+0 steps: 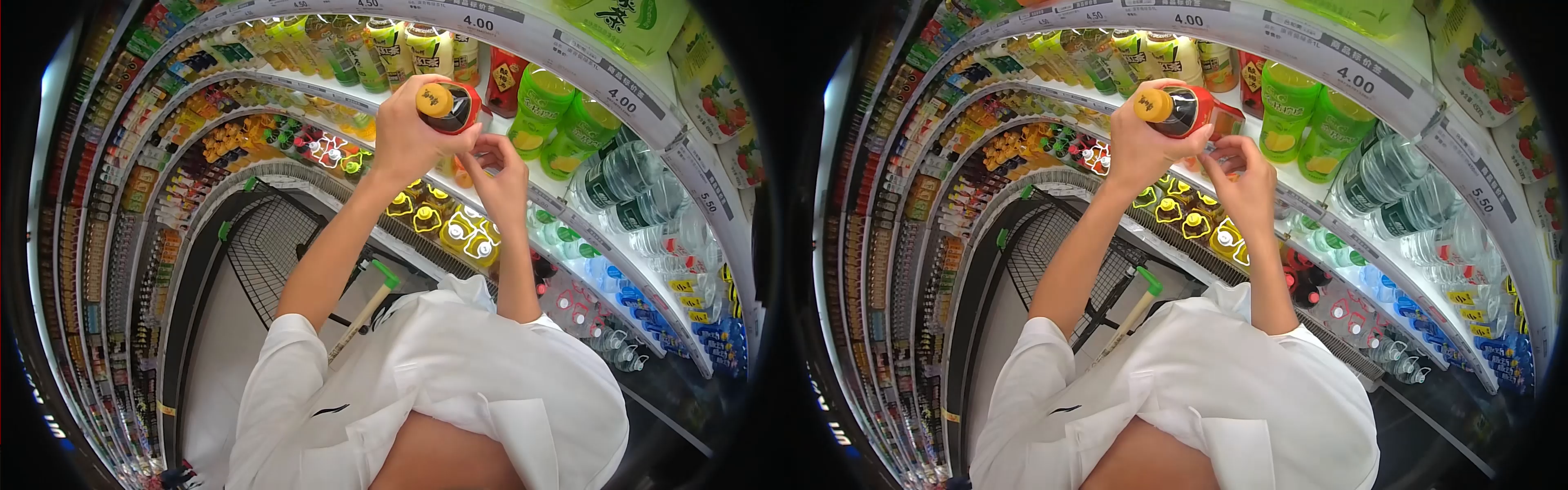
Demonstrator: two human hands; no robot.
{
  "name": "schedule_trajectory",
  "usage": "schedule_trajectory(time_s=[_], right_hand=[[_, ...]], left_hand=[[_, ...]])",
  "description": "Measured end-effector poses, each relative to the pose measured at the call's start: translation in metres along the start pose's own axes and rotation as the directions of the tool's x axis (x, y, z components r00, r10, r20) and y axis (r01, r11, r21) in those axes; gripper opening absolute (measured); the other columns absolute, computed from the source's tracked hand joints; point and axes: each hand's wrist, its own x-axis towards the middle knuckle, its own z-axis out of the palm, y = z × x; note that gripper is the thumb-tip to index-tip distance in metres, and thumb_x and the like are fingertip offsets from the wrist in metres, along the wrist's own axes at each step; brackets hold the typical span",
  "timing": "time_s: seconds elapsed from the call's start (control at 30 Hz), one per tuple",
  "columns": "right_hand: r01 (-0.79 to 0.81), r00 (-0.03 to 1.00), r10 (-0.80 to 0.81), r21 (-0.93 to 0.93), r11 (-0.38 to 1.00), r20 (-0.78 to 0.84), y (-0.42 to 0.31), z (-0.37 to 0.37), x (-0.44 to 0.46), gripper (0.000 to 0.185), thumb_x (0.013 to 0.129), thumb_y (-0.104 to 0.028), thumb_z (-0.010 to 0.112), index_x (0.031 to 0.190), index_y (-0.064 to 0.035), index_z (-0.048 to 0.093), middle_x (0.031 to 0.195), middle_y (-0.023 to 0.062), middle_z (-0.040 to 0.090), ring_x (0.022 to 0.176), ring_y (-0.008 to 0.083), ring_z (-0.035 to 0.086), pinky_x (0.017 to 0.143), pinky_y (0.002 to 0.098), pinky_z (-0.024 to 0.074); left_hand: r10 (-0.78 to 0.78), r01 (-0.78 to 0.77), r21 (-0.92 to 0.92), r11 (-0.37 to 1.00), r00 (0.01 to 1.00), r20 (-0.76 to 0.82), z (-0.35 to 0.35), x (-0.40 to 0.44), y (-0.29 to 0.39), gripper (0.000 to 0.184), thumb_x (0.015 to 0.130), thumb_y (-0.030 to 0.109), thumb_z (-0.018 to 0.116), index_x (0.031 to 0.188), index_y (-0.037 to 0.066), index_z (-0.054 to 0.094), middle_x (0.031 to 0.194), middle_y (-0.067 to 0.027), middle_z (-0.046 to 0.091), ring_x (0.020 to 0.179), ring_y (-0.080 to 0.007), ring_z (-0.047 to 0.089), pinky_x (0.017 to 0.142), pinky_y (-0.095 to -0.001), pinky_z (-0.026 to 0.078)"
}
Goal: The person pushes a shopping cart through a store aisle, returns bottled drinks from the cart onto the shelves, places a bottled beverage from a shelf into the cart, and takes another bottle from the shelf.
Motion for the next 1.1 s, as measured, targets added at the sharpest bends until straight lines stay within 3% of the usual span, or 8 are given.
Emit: schedule_trajectory(time_s=[0.1,0.17,0.3,0.43,0.63,0.77,0.9,1.1], right_hand=[[-0.048,0.999,0.047,0.042,0.998,0.02,-0.012,0.0,-0.006,0.033,0.078,-0.013,0.084,0.1,-0.0015,0.063,0.089,0.0053,0.07,0.075,0.0143,0.066,0.069,0.0294,0.051],[0.07,0.972,-0.113,-0.208,0.976,-0.204,-0.014,-0.004,-0.016,0.04,0.072,-0.015,0.089,0.099,-0.0031,0.062,0.099,0.006,0.065,0.092,0.0156,0.064,0.082,0.0312,0.0504],[0.114,0.978,-0.087,0.134,0.984,-0.189,-0.016,0.002,-0.036,0.069,0.066,-0.013,0.092,0.122,-0.0014,0.052,0.115,0.0108,0.06,0.109,0.0224,0.059,0.097,0.0366,0.0455],[-0.094,0.994,0.055,0.482,0.871,0.094,-0.032,0.01,-0.052,0.078,0.068,-0.008,0.09,0.133,-0.0001,0.047,0.123,0.013,0.06,0.115,0.0217,0.059,0.101,0.0359,0.0482],[-0.105,0.99,0.059,0.389,0.915,0.129,-0.032,0.017,-0.062,0.076,0.066,-0.011,0.093,0.128,0.0018,0.052,0.122,0.0121,0.062,0.112,0.0192,0.062,0.099,0.0351,0.0503],[-0.177,0.969,0.099,0.354,0.918,0.226,-0.036,0.015,-0.059,0.07,0.066,-0.017,0.093,0.123,0.0025,0.057,0.114,0.0106,0.065,0.106,0.0175,0.064,0.096,0.0328,0.0502],[-0.142,0.828,0.012,0.188,0.972,0.561,-0.04,0.006,-0.055,0.065,0.069,-0.027,0.088,0.12,0.0023,0.06,0.107,0.0105,0.068,0.097,0.0151,0.065,0.089,0.0299,0.0497],[-0.472,0.744,0.04,0.481,0.739,0.667,-0.037,0.015,-0.092,0.067,0.082,-0.019,0.072,0.138,0.0065,0.046,0.12,0.012,0.064,0.106,0.015,0.059,0.095,0.0303,0.0458]], left_hand=[[-0.097,0.065,-0.334,0.94,0.992,-0.081,-0.018,-0.013,0.009,0.048,0.073,0.013,0.082,0.114,0.002,0.061,0.096,-0.0066,0.069,0.079,-0.0123,0.067,0.07,-0.0271,0.058],[-0.318,0.255,-0.559,0.789,0.948,-0.016,-0.043,-0.022,0.024,0.051,0.072,0.018,0.085,0.113,0.0,0.058,0.095,-0.0073,0.07,0.082,-0.0104,0.067,0.075,-0.0269,0.057],[-0.407,0.348,-0.711,0.611,0.909,0.095,-0.078,-0.031,0.026,0.027,0.082,0.018,0.073,0.099,0.0,0.064,0.078,-0.0031,0.066,0.06,-0.0078,0.059,0.044,-0.0232,0.044],[-0.54,0.448,-0.705,0.55,0.834,0.109,-0.085,-0.045,0.016,0.036,0.085,0.035,0.059,0.099,0.003,0.064,0.08,-0.0035,0.064,0.058,-0.0093,0.056,0.045,-0.0228,0.038],[-0.601,0.446,-0.78,0.438,0.791,0.115,-0.093,-0.054,0.011,0.029,0.086,0.035,0.067,0.096,0.008,0.061,0.077,0.0015,0.061,0.058,-0.0057,0.055,0.045,-0.0218,0.038],[-0.638,0.458,-0.74,0.493,0.768,0.051,-0.095,-0.057,0.017,0.039,0.091,0.046,0.065,0.103,0.009,0.061,0.083,0.0023,0.065,0.065,-0.0027,0.058,0.046,-0.0206,0.038],[-0.558,0.481,-0.641,0.597,0.824,0.099,-0.092,-0.06,0.019,0.051,0.095,0.053,0.062,0.11,0.004,0.062,0.092,-0.0018,0.07,0.076,-0.0071,0.065,0.067,-0.023,0.052],[-0.442,0.464,-0.43,0.774,0.883,0.157,-0.094,-0.054,0.024,0.048,0.094,0.048,0.064,0.103,0.0,0.065,0.089,-0.0064,0.073,0.079,-0.0103,0.069,0.073,-0.0246,0.054]])
